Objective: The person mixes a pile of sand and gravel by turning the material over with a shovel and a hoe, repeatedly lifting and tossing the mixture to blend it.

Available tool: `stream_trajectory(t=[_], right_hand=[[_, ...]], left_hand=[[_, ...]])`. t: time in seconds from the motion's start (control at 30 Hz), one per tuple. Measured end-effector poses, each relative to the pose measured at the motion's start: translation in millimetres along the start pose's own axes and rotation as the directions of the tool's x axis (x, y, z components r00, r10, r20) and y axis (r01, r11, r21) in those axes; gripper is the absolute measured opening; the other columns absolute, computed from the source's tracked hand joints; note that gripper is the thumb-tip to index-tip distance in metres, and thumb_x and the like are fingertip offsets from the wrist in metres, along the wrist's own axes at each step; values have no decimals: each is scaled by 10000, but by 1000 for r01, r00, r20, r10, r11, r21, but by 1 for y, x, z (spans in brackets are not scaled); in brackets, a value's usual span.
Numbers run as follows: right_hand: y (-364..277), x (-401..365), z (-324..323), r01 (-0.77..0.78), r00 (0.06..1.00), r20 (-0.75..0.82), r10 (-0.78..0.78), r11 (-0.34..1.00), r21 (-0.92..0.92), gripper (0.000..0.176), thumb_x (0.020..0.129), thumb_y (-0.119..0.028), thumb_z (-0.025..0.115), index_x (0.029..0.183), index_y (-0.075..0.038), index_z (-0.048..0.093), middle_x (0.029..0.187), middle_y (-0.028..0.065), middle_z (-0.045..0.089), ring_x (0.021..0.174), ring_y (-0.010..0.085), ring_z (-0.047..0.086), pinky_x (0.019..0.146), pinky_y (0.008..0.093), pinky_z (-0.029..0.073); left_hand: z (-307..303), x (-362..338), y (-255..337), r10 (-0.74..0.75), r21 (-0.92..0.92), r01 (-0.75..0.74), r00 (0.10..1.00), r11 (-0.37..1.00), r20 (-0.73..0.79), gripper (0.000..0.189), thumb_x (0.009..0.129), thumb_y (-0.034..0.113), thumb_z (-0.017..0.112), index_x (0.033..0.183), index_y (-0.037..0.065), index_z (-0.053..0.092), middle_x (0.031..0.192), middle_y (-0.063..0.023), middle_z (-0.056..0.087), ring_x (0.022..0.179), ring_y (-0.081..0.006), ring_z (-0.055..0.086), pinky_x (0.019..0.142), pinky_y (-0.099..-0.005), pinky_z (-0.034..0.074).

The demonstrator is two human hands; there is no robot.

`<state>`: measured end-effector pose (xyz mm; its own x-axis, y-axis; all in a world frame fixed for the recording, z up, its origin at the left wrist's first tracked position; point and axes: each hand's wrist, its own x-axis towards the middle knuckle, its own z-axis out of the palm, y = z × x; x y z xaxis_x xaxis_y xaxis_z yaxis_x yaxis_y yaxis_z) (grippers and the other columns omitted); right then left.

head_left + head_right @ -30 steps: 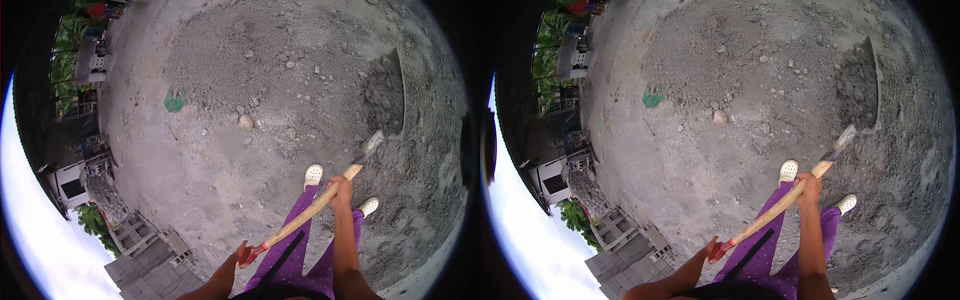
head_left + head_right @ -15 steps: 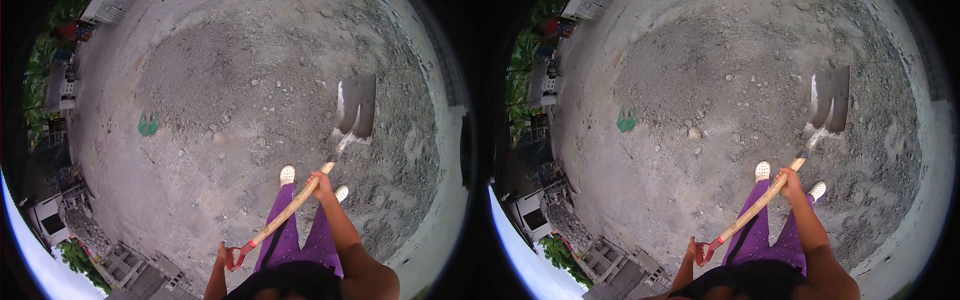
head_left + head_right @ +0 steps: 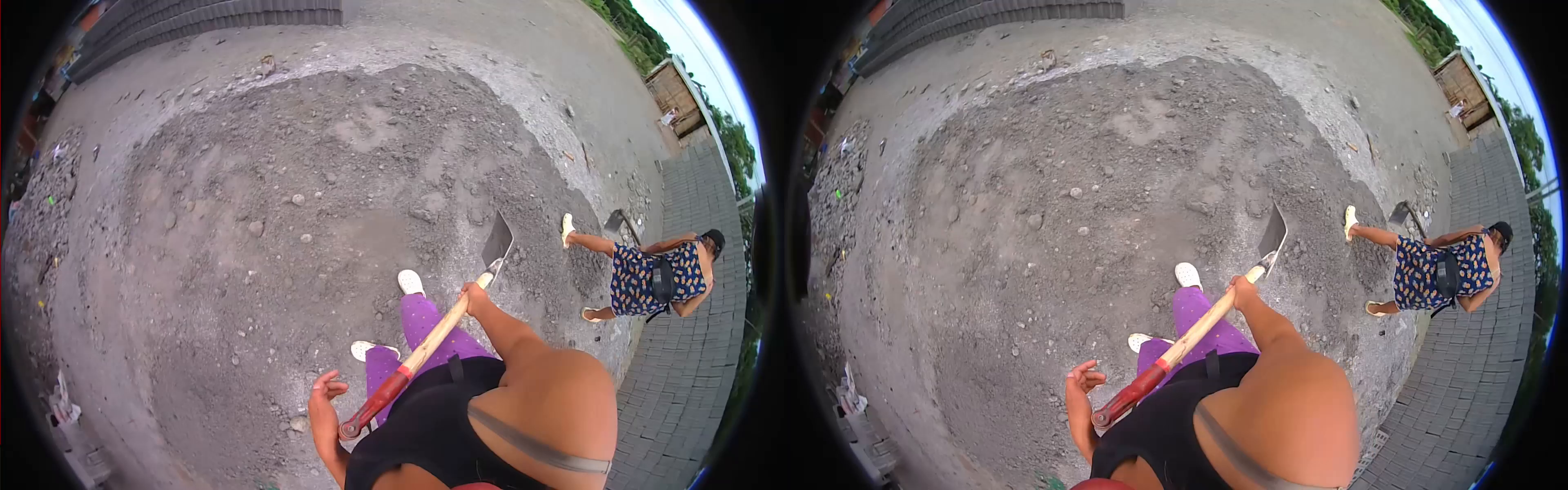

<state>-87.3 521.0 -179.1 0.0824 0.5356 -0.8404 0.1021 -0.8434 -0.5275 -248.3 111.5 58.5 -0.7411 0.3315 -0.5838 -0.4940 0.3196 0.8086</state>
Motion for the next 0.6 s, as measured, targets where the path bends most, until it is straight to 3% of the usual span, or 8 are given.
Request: stream_trajectory(t=[0.1,0.13,0.23,0.27,0.33,0.43,0.5,0.6], right_hand=[[-6,7,-73,-239,968,-60,244,968,82,79,706,-47,482,760,-45,426,607,98,450,489,224,466,513,387,457],[3,20,-93,-253,957,-90,274,947,196,94,703,-58,479,784,-43,434,639,98,470,515,249,485,573,413,474],[6,56,-127,-377,890,-170,422,893,245,147,707,-81,499,844,-31,480,721,121,536,647,328,554,693,448,491],[3,59,-129,-409,874,-222,432,901,142,140,702,-88,508,834,-40,492,732,130,540,676,326,559,698,459,486],[3,70,-137,-455,850,-273,450,889,48,134,698,-94,516,824,-49,505,742,140,543,704,324,563,703,469,481],[-9,98,-135,-517,807,-228,545,838,172,116,682,-107,529,787,-59,513,753,149,550,746,336,570,696,483,470],[-27,94,-130,-402,900,-61,432,875,270,170,677,-135,530,826,-58,508,817,154,566,786,360,575,717,497,462],[-54,104,-108,-422,900,46,434,837,349,347,677,-196,510,952,6,443,914,196,546,852,386,554,808,514,445]], left_hand=[[58,-2,76,221,-123,-187,893,975,391,619,896,437,169,1018,-10,579,760,-96,603,775,-207,557,791,-333,415],[72,7,81,159,-137,-99,815,986,557,695,873,520,149,1048,-14,558,744,-89,589,734,-182,553,723,-297,430],[125,10,107,22,-104,56,779,993,626,758,837,609,163,1102,-5,517,707,-80,567,653,-146,538,607,-257,428],[152,11,126,-20,-48,62,791,997,611,804,798,679,179,1115,7,487,674,-61,536,568,-119,498,497,-232,386],[201,15,153,4,-59,44,772,997,635,796,799,681,184,1103,12,487,667,-50,521,547,-115,480,484,-231,377],[253,21,192,5,-41,28,766,999,643,768,798,687,210,1057,25,501,628,-24,476,513,-102,437,471,-235,354],[276,35,210,48,7,-79,664,997,746,765,799,689,211,1038,28,512,626,-25,480,515,-100,438,470,-239,350],[278,34,212,2,75,-106,585,992,811,764,798,695,215,1008,29,524,625,-25,484,518,-99,441,466,-244,345]])
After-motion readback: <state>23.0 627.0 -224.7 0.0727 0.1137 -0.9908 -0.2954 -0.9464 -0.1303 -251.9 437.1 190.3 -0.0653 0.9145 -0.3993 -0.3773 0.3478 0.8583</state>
